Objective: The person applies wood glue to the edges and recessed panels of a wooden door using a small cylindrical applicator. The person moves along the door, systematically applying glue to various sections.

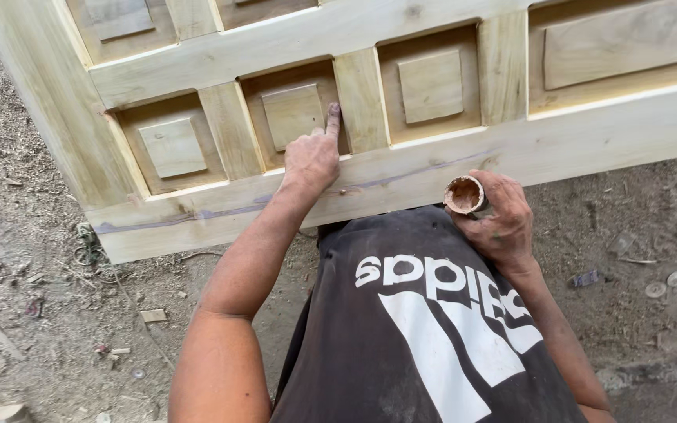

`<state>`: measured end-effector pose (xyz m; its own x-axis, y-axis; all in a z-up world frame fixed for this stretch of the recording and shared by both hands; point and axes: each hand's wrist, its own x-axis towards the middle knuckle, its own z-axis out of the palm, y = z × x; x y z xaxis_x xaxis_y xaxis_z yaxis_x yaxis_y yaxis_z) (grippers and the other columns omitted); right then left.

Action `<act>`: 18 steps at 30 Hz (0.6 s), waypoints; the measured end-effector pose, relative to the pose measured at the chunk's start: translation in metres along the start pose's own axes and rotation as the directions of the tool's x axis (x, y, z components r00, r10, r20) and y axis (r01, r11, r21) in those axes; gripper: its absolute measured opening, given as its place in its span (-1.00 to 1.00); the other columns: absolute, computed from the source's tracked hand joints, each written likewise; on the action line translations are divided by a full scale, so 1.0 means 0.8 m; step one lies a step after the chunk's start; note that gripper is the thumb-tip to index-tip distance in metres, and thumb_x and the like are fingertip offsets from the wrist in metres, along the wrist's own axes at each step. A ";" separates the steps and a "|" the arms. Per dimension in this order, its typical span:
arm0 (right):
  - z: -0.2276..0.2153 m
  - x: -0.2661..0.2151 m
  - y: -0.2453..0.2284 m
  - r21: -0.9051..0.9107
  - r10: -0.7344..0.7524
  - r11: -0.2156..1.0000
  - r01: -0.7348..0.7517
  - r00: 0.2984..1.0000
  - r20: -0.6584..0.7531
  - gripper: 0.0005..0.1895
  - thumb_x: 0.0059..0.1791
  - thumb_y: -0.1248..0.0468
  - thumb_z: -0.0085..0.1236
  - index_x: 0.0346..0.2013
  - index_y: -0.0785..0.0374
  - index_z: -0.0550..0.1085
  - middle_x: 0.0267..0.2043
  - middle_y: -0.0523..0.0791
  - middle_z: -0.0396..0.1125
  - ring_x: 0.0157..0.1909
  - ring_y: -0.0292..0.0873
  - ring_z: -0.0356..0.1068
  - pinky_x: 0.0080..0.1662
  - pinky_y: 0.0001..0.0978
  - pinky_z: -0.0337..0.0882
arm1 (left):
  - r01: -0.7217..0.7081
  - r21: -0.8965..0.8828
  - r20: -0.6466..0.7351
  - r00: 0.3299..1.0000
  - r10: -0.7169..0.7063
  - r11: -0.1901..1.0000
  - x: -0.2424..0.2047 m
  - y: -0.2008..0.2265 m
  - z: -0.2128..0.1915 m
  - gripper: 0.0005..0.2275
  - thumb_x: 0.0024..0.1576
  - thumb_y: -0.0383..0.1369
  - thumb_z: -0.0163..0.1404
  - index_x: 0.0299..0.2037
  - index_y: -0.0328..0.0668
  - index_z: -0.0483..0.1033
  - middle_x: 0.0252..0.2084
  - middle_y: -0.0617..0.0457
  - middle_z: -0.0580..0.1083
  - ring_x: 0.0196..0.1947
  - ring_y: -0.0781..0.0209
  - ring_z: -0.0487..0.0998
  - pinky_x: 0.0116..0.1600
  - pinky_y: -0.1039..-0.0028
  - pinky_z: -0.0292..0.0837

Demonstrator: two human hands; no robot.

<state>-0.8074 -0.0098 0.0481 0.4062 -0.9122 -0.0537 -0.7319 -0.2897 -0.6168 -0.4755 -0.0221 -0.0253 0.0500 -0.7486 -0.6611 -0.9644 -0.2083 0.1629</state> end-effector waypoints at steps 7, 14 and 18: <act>0.011 0.009 -0.016 -0.017 0.035 0.999 -0.035 0.999 -0.041 -0.37 -0.16 0.15 0.48 0.14 0.25 0.46 0.08 -0.01 0.46 0.16 0.04 0.44 0.21 -0.09 0.44 | -0.090 -0.024 -0.042 0.995 0.089 0.996 0.011 -0.019 -0.028 -0.36 0.20 -0.41 -0.15 0.53 -0.05 -0.06 -0.02 -0.20 0.54 -0.12 -0.17 0.60 -0.03 0.07 0.53; 0.007 0.015 -0.016 -0.034 0.023 0.999 -0.025 0.999 -0.033 -0.37 -0.15 0.17 0.45 0.16 0.22 0.44 0.11 -0.02 0.45 0.18 0.02 0.43 0.25 -0.11 0.43 | -0.085 0.078 0.106 0.991 0.076 0.993 0.008 -0.013 -0.023 -0.34 0.18 -0.43 -0.18 0.53 -0.21 -0.11 -0.07 -0.25 0.54 -0.12 -0.17 0.62 -0.06 0.07 0.53; 0.007 0.027 -0.011 -0.053 -0.043 0.998 0.043 0.999 -0.016 -0.31 -0.18 0.13 0.48 0.17 0.23 0.43 0.11 -0.01 0.44 0.18 0.05 0.41 0.22 -0.08 0.43 | -0.055 0.006 0.004 0.998 0.055 0.998 0.023 -0.015 -0.046 -0.38 0.13 -0.40 -0.15 0.47 -0.12 0.01 -0.04 -0.21 0.54 -0.13 -0.18 0.60 -0.08 0.07 0.52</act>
<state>-0.7891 -0.0251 0.0476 0.4290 -0.9032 -0.0146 -0.7420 -0.3432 -0.5760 -0.4531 -0.0568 -0.0124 -0.0042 -0.7561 -0.6544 -0.9673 -0.1628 0.1943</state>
